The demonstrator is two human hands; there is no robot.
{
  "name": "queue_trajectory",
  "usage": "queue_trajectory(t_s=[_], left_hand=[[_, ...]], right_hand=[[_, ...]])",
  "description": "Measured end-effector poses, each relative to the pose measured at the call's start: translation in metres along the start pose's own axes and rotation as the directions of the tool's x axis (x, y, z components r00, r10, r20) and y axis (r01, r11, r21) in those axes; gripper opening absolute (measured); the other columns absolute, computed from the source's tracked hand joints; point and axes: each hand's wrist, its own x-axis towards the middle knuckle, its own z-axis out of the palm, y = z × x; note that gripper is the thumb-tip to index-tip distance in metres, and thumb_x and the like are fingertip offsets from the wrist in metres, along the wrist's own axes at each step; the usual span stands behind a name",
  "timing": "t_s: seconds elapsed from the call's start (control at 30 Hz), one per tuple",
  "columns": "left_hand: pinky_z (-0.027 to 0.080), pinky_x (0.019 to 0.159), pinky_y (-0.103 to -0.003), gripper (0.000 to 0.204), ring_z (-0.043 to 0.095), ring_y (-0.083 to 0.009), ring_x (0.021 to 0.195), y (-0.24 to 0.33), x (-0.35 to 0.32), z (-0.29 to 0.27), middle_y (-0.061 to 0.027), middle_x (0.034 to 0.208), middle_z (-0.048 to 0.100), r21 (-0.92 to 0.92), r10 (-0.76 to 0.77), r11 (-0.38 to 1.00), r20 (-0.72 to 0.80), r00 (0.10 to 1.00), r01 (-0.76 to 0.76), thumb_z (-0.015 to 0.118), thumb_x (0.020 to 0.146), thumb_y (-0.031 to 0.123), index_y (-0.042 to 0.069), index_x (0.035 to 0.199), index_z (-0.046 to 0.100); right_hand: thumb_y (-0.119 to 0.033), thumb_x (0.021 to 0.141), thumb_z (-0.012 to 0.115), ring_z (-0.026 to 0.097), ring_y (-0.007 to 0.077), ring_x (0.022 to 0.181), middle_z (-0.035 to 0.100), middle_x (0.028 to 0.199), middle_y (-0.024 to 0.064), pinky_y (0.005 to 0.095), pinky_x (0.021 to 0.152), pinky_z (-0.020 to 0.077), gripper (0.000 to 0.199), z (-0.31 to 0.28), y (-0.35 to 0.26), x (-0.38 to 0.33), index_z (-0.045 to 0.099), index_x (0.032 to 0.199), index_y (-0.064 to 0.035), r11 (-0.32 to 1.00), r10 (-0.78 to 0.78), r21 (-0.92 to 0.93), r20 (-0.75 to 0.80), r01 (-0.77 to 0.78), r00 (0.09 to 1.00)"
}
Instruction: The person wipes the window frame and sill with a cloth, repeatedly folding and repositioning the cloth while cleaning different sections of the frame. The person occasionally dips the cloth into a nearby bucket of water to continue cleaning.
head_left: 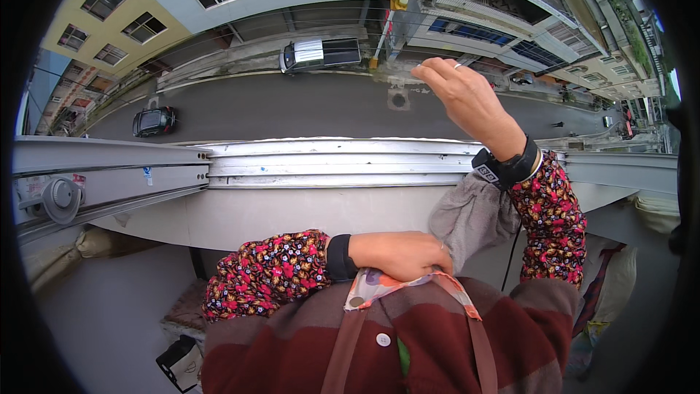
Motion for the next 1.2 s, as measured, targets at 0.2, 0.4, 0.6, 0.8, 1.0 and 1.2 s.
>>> queue_trajectory(t_s=[0.2,0.4,0.6,0.8,1.0,1.2], left_hand=[[0.046,0.092,-0.044,0.033,0.059,-0.0368,0.107,0.001,-0.002,-0.002,-0.0164,0.112,0.063,0.009,-0.004,1.0,0.03,1.0,0.003,0.055,0.091,0.011,0.007,0.122,0.064],[0.046,0.093,-0.044,0.035,0.059,-0.0364,0.107,-0.003,-0.003,-0.003,-0.0155,0.112,0.063,0.023,0.008,1.0,0.043,0.999,-0.009,0.056,0.09,0.011,0.007,0.123,0.062],[0.047,0.091,-0.044,0.034,0.059,-0.0361,0.106,-0.003,-0.003,-0.003,-0.0153,0.111,0.062,0.014,0.01,1.0,0.044,0.999,-0.011,0.056,0.09,0.012,0.007,0.123,0.062],[0.047,0.091,-0.044,0.036,0.059,-0.0365,0.105,0.003,-0.002,-0.005,-0.0164,0.109,0.064,0.004,-0.015,1.0,0.035,0.999,0.015,0.054,0.087,0.01,0.006,0.121,0.064],[0.048,0.092,-0.044,0.04,0.061,-0.0375,0.105,0.008,-0.003,-0.006,-0.0187,0.109,0.067,0.009,-0.054,0.999,0.027,0.998,0.053,0.049,0.082,0.002,0.004,0.117,0.067],[0.048,0.09,-0.044,0.04,0.061,-0.0383,0.103,0.007,-0.003,-0.005,-0.0197,0.108,0.067,0.0,-0.039,0.999,0.007,0.999,0.039,0.049,0.081,0.002,0.004,0.116,0.068]], right_hand=[[-0.004,0.083,0.065,0.066,0.0248,0.091,0.068,0.09,0.0021,0.038,0.074,0.0534,0.018,-0.019,0.022,-0.057,0.074,0.096,-0.0124,0.974,0.104,0.158,0.334,-0.164,0.937],[-0.007,0.08,0.072,0.062,0.0233,0.084,0.065,0.086,-0.0016,0.0357,0.071,0.0523,0.014,-0.037,0.027,-0.101,0.076,0.091,-0.0153,0.95,0.033,0.289,0.296,-0.122,0.955],[-0.015,0.079,0.076,0.061,0.0243,0.086,0.062,0.087,0.0022,0.0377,0.072,0.0514,0.013,-0.028,0.017,-0.113,0.072,0.092,-0.0135,0.922,0.076,0.337,0.327,-0.191,0.942],[-0.004,0.083,0.069,0.065,0.0282,0.091,0.065,0.093,0.0059,0.0384,0.078,0.0534,0.014,-0.031,0.027,-0.11,0.069,0.096,-0.0065,0.77,0.332,0.433,0.355,-0.469,0.874],[-0.004,0.081,0.07,0.066,0.0267,0.103,0.07,0.111,0.0022,0.0371,0.083,0.0548,0.029,-0.036,0.045,-0.116,0.074,0.108,-0.0139,0.935,0.285,0.113,0.322,-0.335,0.903],[-0.009,0.078,0.072,0.063,0.0217,0.083,0.064,0.084,-0.0021,0.0349,0.071,0.0518,0.015,-0.036,0.033,-0.118,0.075,0.091,-0.0164,0.949,0.02,0.296,0.29,-0.11,0.957]])
